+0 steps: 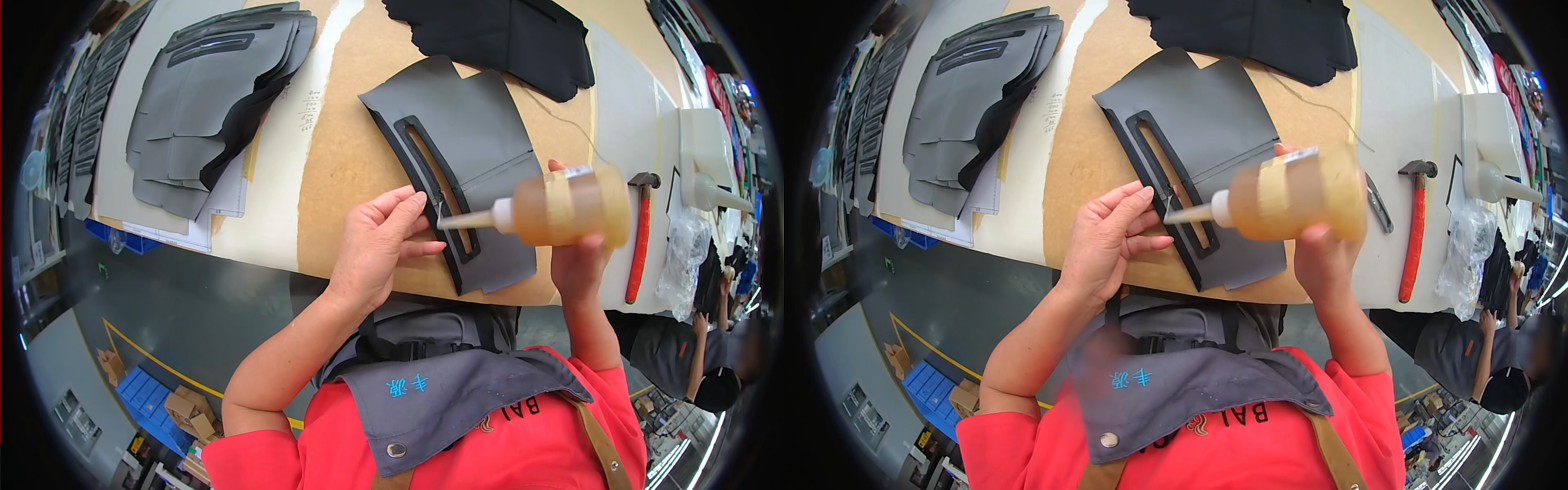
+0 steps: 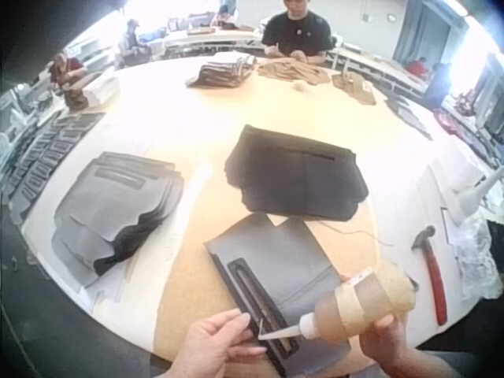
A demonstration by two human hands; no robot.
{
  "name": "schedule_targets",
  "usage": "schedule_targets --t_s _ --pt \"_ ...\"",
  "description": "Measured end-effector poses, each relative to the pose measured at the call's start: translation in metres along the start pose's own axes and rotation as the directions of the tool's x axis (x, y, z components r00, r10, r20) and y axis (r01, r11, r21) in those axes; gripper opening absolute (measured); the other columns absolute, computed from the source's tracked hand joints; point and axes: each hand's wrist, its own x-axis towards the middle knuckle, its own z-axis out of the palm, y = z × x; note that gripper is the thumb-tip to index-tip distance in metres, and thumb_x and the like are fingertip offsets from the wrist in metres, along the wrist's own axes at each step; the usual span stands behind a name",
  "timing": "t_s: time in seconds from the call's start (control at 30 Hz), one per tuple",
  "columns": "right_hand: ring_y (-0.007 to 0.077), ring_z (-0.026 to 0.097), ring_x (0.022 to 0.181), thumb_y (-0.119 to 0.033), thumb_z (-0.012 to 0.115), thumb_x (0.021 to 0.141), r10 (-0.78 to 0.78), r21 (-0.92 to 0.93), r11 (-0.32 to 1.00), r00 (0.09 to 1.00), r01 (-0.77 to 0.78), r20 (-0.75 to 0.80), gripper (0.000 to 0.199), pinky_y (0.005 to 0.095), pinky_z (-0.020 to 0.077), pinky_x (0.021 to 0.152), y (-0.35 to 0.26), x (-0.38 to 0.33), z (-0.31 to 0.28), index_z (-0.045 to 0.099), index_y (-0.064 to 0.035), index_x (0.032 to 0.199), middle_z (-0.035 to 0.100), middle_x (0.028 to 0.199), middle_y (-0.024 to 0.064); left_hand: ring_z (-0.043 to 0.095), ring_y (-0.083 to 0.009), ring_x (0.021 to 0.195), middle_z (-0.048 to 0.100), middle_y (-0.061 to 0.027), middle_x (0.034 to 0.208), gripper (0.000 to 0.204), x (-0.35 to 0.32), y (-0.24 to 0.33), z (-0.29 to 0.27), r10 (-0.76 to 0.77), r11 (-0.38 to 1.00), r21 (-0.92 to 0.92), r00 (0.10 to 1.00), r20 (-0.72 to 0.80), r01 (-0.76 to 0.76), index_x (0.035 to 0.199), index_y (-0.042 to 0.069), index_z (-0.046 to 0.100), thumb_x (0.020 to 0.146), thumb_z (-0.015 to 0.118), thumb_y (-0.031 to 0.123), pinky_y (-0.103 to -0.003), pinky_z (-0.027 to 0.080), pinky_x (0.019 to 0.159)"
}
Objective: The recorder is assembling a leather component, likely a pocket or part of a bag, by applying glue, hammering the seams, and trimming excess thread/leather.
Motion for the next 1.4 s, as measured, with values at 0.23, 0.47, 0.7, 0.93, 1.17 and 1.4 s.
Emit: schedule_targets --t_s 0.23,0.47,0.7,0.93,1.17,1.4 --pt "0.0349 0.055 0.137 -0.015 0.071 0.096 0.235 0.953 -0.171 0.929 -0.248 0.284 0.07 0.0379 0.0681 0.071 -0.056 0.067 -0.069 0.037 0.0054 0.154 0.049 0.152 0.0215 0.065 -0.0087 0.091 0.071 -0.0052 0.108 0.033 -0.003 0.007 0.001 -0.016 1.0 -0.021 1.0 0.0 0.016 0.129 -0.003 0.067 0.108 0.06 0.021 -0.032 0.066 0.076" --pt "0.0344 0.06 0.121 -0.022 0.078 0.078 0.068 0.979 -0.203 0.997 -0.013 0.028 0.07 0.037 0.0664 0.071 -0.106 0.141 -0.165 0.057 0.0007 0.14 0.058 0.131 0.0233 0.071 -0.0196 0.112 0.072 -0.0121 0.125 0.037 -0.004 0.007 0.004 -0.022 0.998 0.056 1.0 0.003 0.022 0.135 -0.002 0.063 0.108 0.058 0.022 -0.031 0.063 0.077" --pt "0.0319 0.059 0.11 -0.078 0.05 0.095 0.175 0.956 0.103 0.941 0.276 -0.29 0.079 0.0278 0.0658 0.062 -0.065 0.255 -0.244 0.069 -0.0052 0.119 0.067 0.106 0.015 0.072 -0.0222 0.114 0.072 -0.0151 0.127 0.036 -0.004 0.006 -0.006 -0.011 0.992 0.129 1.0 -0.019 0.014 0.134 -0.003 0.064 0.108 0.057 0.021 -0.029 0.064 0.073" --pt "0.0324 0.072 0.081 -0.055 0.078 0.081 0.533 0.915 -0.254 0.835 0.313 -0.137 0.048 0.0365 0.0647 0.054 0.025 0.357 -0.351 0.076 -0.01 0.098 0.071 0.088 0.0114 0.072 -0.0231 0.118 0.07 -0.0168 0.132 0.036 -0.004 0.01 0.001 -0.035 0.995 0.089 0.997 -0.073 0.041 0.136 -0.004 0.061 0.108 0.056 0.019 -0.027 0.066 0.072" --pt "0.0251 0.073 0.067 -0.023 0.071 0.083 0.467 0.714 -0.583 0.879 0.386 -0.094 0.018 0.0424 0.062 0.06 0.059 0.417 -0.431 0.078 -0.0088 0.092 0.072 0.077 0.0066 0.071 -0.0262 0.12 0.071 -0.0201 0.13 0.033 -0.006 0.012 0.0 -0.053 0.998 0.011 0.995 -0.081 0.054 0.132 -0.003 0.065 0.107 0.06 0.017 -0.027 0.067 0.069" --pt "0.024 0.069 0.059 -0.032 0.066 0.089 0.63 0.759 -0.45 0.77 0.47 -0.103 0.026 0.038 0.0546 0.05 0.038 0.392 -0.4 0.074 -0.0085 0.098 0.072 0.085 0.0105 0.071 -0.0259 0.12 0.07 -0.0196 0.131 0.034 -0.004 0.009 0.002 -0.055 0.998 0.01 0.996 -0.069 0.056 0.134 -0.003 0.064 0.107 0.06 0.018 -0.026 0.067 0.069"
